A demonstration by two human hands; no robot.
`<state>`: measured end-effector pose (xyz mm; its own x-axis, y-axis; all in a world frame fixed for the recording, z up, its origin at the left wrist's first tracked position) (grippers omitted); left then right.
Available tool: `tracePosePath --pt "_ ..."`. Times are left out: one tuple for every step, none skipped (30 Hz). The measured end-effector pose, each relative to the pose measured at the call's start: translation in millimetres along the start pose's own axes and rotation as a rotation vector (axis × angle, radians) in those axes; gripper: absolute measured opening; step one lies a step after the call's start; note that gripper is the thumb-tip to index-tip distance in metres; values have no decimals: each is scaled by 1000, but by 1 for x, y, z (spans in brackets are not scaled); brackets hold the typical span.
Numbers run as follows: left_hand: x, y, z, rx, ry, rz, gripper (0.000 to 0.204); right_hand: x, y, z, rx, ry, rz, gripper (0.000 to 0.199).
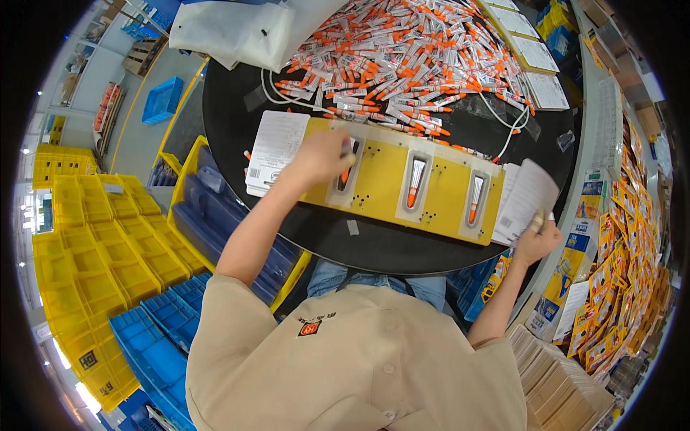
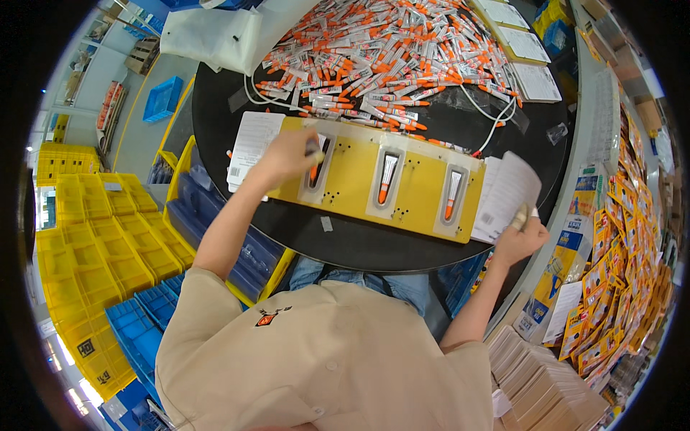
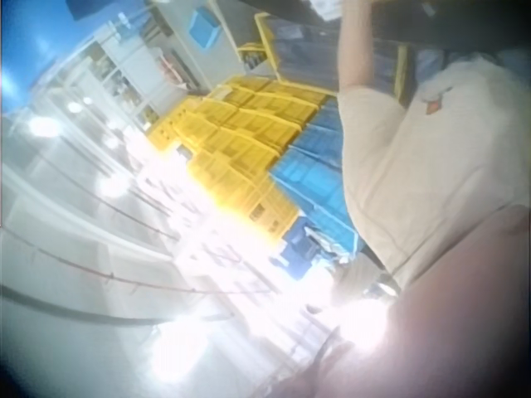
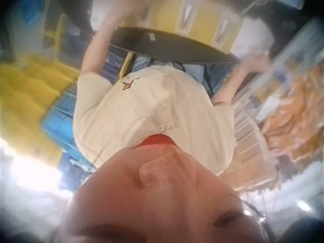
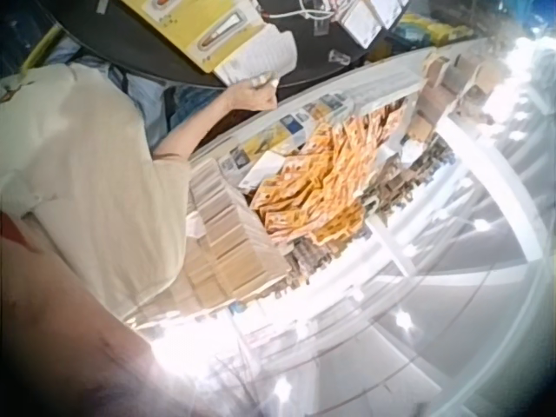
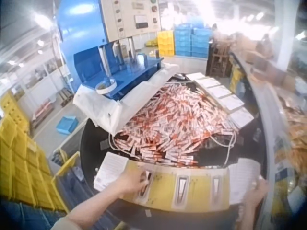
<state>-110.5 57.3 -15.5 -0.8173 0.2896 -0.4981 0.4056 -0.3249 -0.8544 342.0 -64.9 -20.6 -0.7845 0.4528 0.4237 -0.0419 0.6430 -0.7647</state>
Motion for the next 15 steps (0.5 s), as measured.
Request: tracePosePath --pt "1 7 6 12 -37 -25 30 18 -19 1 -42 -34 -44 24" --pt "0 15 11 31 -51 -46 30 35 -34 4 -51 0 -78 24" --pt "0 19 14 15 -46 -73 30 55 -40 11 42 12 -272 24" --pt "3 19 16 -1 -65 -5 30 75 -42 20 133 28 -481 25" --pt "9 15 18 -46 -75 66 31 97 -39 34 311 -32 -565 24" --pt "14 10 19 -82 -45 157 31 120 -31 51 296 -125 -504 21" --pt "26 -6 25 -248 -95 54 36 139 -19 68 330 -127 -547 21" --pt "42 -23 34 -366 -137 -25 40 149 -5 83 461 -60 -559 24" --pt "63 -40 46 -439 -258 -149 47 158 12 98 541 2 -569 25" --pt "87 -54 57 -455 -430 -256 53 166 21 110 528 31 -656 26" --pt "108 -55 56 -210 -469 -287 55 172 32 121 547 84 -601 25" --pt "125 -48 57 29 -548 -343 57 173 44 131 618 140 -469 30" --pt "130 -43 55 33 -506 -356 55 173 44 131 565 128 -519 34" --pt "133 -47 51 2 -483 -419 53 171 42 128 506 115 -575 39" --pt "130 -47 49 19 -446 -442 51 166 38 124 506 79 -591 41"
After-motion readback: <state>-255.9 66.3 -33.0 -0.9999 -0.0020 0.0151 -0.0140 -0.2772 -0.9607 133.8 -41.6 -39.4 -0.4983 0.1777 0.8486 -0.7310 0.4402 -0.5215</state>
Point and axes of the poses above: each hand's wrist, its own z-axis away from the middle knuckle, its own y-axis out of the palm, x = y × z, the point moved 5 cm from there along -z, towards the middle knuckle, and after that the axes turned 7 degrees about y, right-handed, at the moved point
